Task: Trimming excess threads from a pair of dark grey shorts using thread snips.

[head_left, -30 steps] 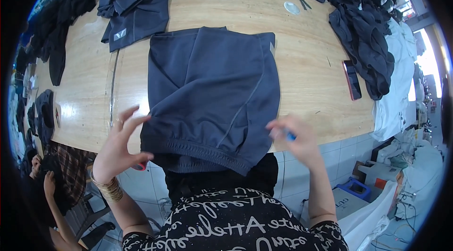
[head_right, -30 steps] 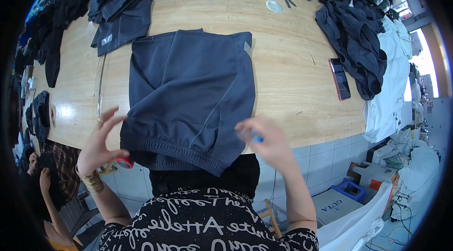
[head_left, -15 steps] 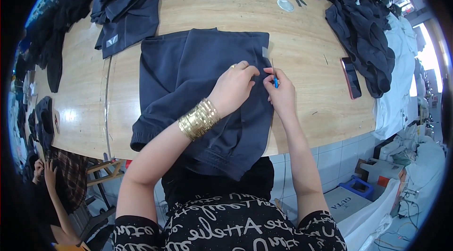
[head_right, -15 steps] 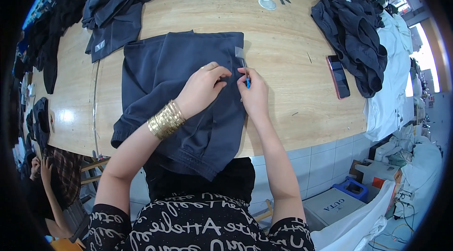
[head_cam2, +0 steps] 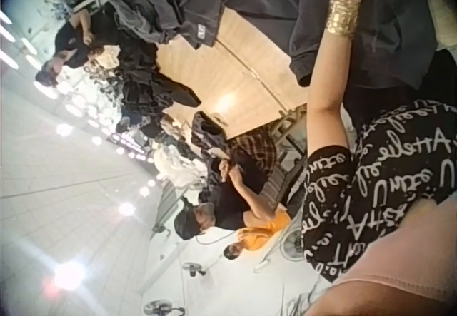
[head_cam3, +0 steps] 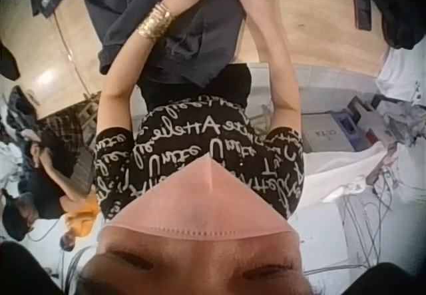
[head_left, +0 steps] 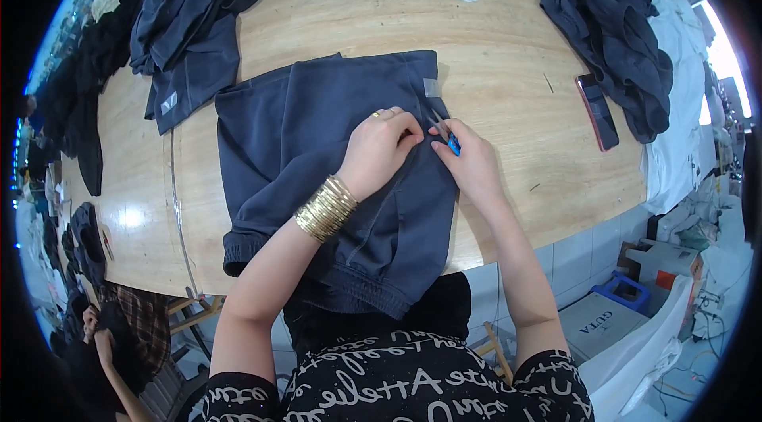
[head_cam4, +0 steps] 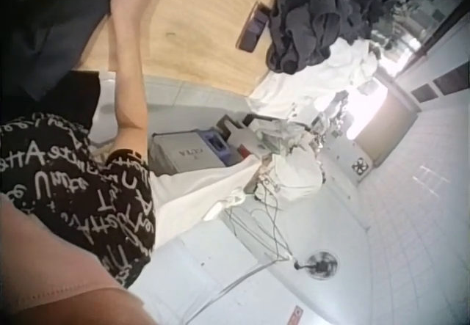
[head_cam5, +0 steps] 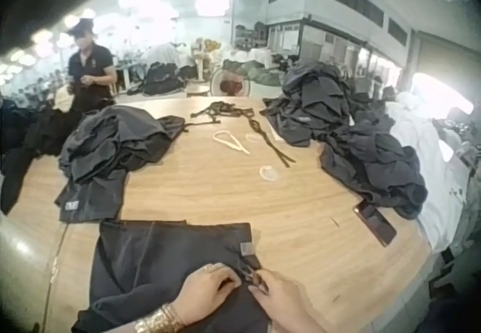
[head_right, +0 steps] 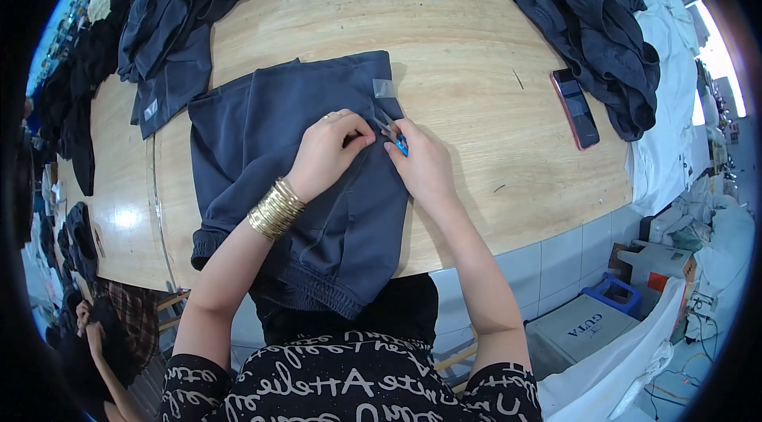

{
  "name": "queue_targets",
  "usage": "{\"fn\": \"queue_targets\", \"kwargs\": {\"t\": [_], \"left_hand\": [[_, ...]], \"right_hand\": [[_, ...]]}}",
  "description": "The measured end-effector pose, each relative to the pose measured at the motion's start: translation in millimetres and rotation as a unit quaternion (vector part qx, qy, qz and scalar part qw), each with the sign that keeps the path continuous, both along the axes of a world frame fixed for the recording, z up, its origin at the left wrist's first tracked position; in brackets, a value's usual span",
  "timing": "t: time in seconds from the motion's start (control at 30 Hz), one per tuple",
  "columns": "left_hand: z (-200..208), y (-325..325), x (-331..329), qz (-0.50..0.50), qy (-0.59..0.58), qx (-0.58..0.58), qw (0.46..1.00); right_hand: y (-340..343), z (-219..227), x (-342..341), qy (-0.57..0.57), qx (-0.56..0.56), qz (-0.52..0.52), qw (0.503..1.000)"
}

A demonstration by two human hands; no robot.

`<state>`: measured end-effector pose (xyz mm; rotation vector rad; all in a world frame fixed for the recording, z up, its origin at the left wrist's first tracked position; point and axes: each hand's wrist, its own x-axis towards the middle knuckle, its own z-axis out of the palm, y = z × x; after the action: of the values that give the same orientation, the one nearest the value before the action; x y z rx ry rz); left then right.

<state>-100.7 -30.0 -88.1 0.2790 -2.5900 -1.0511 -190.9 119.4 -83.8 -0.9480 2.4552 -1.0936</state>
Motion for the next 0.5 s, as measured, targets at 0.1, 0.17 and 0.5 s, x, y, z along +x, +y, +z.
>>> {"fn": "queue_targets", "kwargs": {"t": [0.1,0.17,0.5], "left_hand": [[2.1,-10.4,-0.8,-0.026,-0.035,0.133,0.99],[4.7,-14.1,-1.8,-0.033,-0.059,0.136,0.988],[8.5,-29.6,2.6,-0.039,-0.063,0.333,0.94]], "right_hand": [[3.8,12.5,-4.9,0.008,0.065,0.035,0.997],[3.6,21.8,-4.8,-0.014,0.099,0.057,0.993],[7.2,24.0,-3.5,-0.039,0.062,0.053,0.996]]}}
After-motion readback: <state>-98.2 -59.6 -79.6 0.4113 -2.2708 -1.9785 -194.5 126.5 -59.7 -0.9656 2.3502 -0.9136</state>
